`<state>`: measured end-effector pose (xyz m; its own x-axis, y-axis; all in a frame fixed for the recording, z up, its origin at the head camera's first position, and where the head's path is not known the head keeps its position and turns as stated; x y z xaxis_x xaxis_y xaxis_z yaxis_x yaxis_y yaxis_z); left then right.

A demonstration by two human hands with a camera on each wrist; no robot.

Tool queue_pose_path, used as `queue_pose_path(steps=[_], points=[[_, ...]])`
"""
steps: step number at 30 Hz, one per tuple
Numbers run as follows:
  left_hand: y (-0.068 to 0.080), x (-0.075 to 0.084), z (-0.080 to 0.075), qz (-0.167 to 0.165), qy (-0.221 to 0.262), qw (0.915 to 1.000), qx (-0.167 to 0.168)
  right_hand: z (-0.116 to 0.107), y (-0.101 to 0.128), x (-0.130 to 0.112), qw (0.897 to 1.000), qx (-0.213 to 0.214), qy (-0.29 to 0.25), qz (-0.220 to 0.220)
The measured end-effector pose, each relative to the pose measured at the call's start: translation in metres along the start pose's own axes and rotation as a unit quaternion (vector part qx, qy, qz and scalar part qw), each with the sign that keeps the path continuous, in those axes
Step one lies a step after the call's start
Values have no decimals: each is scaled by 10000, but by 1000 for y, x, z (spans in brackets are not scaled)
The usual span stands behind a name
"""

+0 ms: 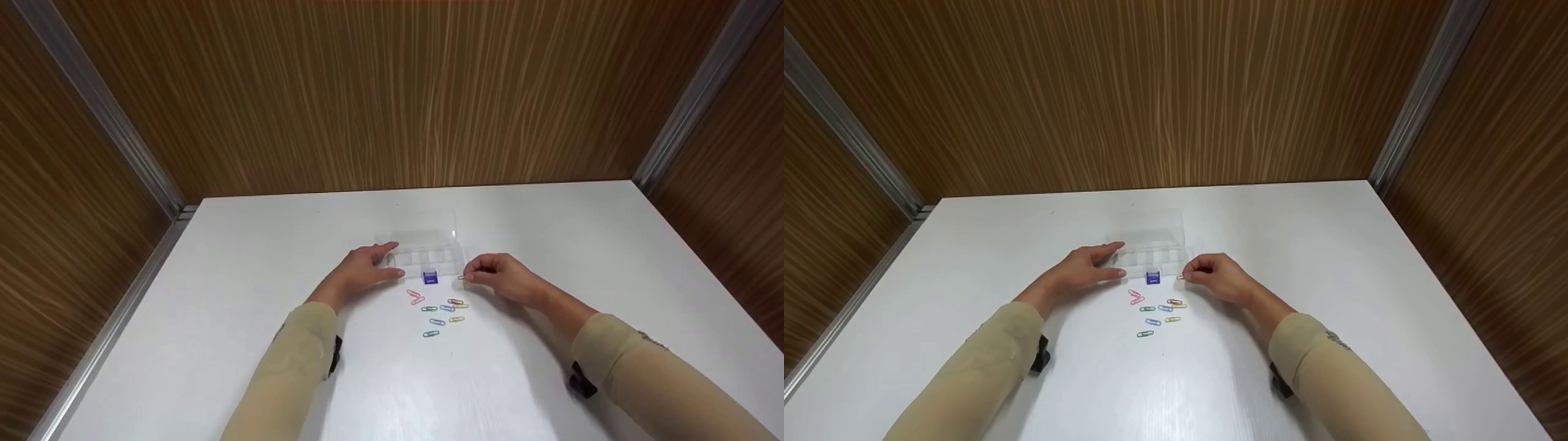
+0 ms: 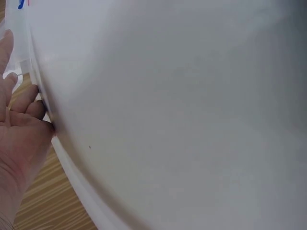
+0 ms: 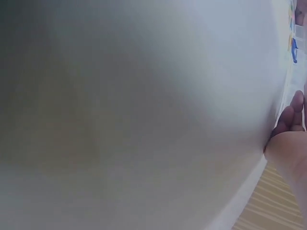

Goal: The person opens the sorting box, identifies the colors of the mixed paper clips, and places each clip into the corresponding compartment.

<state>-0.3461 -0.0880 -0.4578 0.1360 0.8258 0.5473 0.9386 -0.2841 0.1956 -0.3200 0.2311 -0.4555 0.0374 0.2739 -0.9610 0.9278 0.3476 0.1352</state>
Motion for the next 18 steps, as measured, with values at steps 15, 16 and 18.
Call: queue_pose_path(steps=[15, 16, 18], points=[[-3, -2, 0, 334, -83, 9994, 91, -9, -38, -29, 9934, 980, 347, -495], [-3, -2, 0, 329, -89, 9994, 80, -9, -41, -29, 9932, 992, 366, -487], [-4, -2, -1, 310, -104, 9994, 64, -7, -45, -28, 9931, 1011, 391, -449]])
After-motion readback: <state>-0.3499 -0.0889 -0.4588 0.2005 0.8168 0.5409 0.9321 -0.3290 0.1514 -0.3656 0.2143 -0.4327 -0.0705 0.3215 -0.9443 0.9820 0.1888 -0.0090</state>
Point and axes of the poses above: each hand's wrist, its own y-axis away from the middle knuckle, its own z-axis out of the palm, x = y × z, the point moved 2 cm from there along -y, towards the middle knuckle, and after that the axes turned 14 degrees about -y, right-handed, at the moved point
